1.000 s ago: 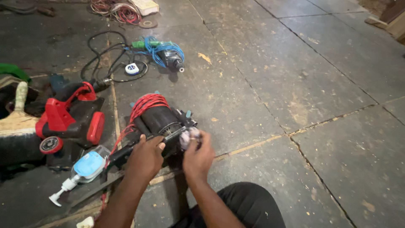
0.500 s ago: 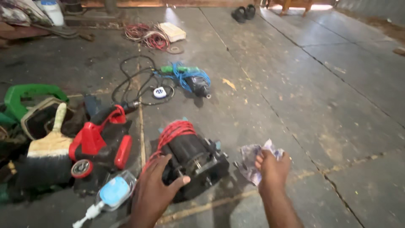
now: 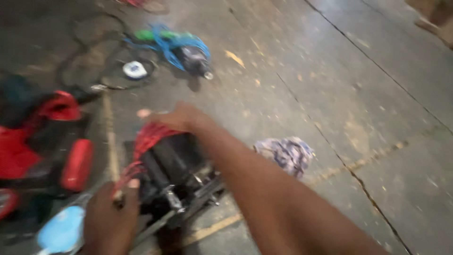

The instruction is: The person wipes down several power tools, including a motor and a handheld saw, using a cloth while sitting on the floor.

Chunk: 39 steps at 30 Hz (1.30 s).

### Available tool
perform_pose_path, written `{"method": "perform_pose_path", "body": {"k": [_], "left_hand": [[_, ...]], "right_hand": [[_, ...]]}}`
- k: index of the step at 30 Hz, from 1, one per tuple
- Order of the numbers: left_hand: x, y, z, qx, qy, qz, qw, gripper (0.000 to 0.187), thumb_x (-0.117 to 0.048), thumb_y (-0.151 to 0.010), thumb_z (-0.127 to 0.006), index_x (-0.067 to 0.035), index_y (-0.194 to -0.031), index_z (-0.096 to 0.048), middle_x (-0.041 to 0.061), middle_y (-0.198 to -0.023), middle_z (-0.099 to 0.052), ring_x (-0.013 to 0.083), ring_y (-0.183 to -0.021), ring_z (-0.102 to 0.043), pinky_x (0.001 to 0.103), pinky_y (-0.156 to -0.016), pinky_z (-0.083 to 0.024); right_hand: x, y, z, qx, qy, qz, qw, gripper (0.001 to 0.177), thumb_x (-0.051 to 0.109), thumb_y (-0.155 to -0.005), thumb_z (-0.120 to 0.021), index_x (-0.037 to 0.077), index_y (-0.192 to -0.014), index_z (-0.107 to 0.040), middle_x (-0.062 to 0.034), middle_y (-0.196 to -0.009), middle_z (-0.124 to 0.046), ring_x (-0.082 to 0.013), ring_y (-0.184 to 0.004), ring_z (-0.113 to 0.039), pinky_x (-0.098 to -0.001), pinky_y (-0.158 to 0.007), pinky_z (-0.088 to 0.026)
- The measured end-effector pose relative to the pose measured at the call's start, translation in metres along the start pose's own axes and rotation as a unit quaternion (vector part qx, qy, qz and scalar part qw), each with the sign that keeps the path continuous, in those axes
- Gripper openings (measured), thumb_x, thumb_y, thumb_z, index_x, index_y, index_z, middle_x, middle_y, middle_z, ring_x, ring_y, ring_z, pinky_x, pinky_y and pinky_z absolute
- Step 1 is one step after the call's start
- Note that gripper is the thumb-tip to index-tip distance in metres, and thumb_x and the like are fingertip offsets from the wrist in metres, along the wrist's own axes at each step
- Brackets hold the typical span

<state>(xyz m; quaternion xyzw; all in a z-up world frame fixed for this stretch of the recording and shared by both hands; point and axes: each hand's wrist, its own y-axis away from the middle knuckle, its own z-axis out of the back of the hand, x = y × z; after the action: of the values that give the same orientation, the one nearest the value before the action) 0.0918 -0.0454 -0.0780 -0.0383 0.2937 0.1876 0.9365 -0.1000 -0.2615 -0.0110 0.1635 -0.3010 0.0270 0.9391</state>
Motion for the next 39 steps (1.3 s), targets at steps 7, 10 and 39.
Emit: {"method": "perform_pose_path", "body": {"k": [7,10,39], "left_hand": [[0.010,-0.012,0.015,0.188,-0.010,-0.036,0.982,0.109,-0.058,-0.063,-0.086,-0.010,-0.154,-0.051,0.022,-0.121,-0.073,0.0339,-0.115,-0.072,0.043,-0.099,-0.054],[-0.004,-0.018,0.026,0.261,-0.048,0.010,0.964,0.105,-0.059,-0.066,-0.086,-0.017,-0.157,-0.051,0.017,-0.120,-0.075,0.0300,-0.113,-0.075,0.041,-0.101,-0.055],[0.003,0.122,0.044,-0.168,-0.068,-0.353,0.918,0.055,-0.017,-0.060,-0.076,-0.003,-0.112,-0.065,0.017,-0.092,-0.065,0.0378,-0.089,-0.066,0.049,-0.079,-0.052]], "right_hand": [[-0.007,0.002,-0.017,-0.058,-0.029,0.013,0.998,0.134,0.085,-0.042,-0.077,-0.014,-0.131,-0.058,-0.0312,-0.133,-0.064,-0.0387,-0.123,-0.066,-0.0426,-0.101,-0.054],[0.005,0.011,-0.017,-0.086,-0.032,-0.001,0.996,0.126,0.082,-0.041,-0.074,-0.011,-0.125,-0.066,-0.0300,-0.130,-0.068,-0.0381,-0.121,-0.069,-0.0417,-0.100,-0.056],[0.012,0.313,0.045,-0.360,-0.253,0.028,0.898,0.080,0.062,-0.074,-0.075,0.006,-0.129,-0.061,-0.0210,-0.111,-0.073,-0.0322,-0.105,-0.071,-0.0415,-0.092,-0.053]]}}
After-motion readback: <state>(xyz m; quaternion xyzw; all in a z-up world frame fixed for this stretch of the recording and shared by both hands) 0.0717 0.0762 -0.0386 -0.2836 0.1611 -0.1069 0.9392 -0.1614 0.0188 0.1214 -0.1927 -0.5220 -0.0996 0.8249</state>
